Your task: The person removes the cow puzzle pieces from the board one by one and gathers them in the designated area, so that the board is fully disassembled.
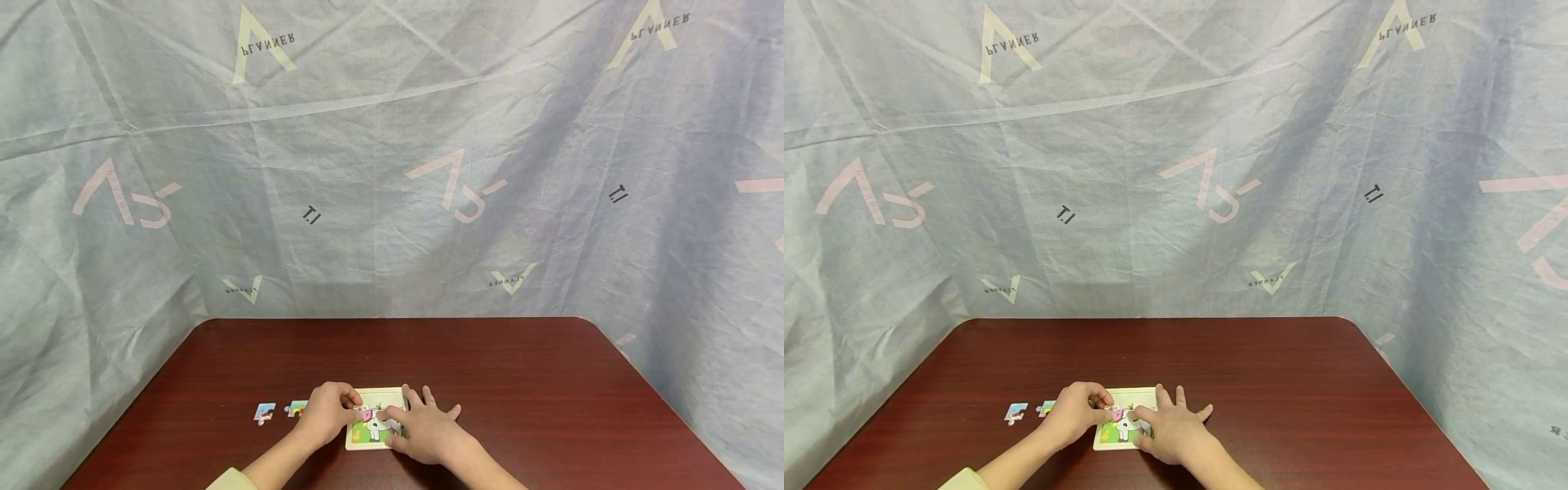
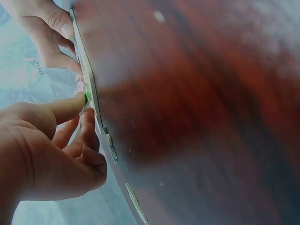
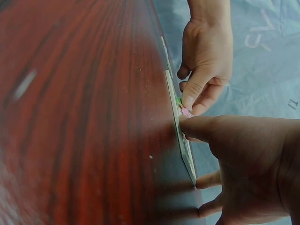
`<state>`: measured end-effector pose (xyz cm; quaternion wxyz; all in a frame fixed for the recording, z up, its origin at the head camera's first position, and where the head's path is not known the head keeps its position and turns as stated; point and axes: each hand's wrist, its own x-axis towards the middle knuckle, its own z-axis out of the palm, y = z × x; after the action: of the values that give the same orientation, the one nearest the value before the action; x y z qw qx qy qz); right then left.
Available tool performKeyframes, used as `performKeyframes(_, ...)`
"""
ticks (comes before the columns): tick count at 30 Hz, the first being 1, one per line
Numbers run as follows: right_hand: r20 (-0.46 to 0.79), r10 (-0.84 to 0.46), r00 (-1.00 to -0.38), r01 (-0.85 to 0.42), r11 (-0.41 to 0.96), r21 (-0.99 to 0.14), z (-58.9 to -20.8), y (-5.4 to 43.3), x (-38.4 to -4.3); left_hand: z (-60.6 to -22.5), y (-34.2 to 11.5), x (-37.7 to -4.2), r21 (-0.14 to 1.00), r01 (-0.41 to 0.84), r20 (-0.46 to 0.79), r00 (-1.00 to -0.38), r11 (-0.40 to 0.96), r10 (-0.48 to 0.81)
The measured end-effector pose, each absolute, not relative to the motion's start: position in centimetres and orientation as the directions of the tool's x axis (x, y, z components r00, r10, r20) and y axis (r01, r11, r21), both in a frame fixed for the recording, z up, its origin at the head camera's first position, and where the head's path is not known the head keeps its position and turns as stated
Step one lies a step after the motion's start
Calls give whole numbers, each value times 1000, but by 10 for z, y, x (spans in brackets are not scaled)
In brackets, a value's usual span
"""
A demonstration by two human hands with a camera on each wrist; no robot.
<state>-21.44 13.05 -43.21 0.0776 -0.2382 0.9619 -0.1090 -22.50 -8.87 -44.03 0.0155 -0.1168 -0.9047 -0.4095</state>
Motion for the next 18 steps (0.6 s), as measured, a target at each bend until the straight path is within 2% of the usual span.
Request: performKeyframes(18,-103,-471,-876,-438,866,-241,-433,131,-215,-437,-92,-224,764,209,132,-977,611,169)
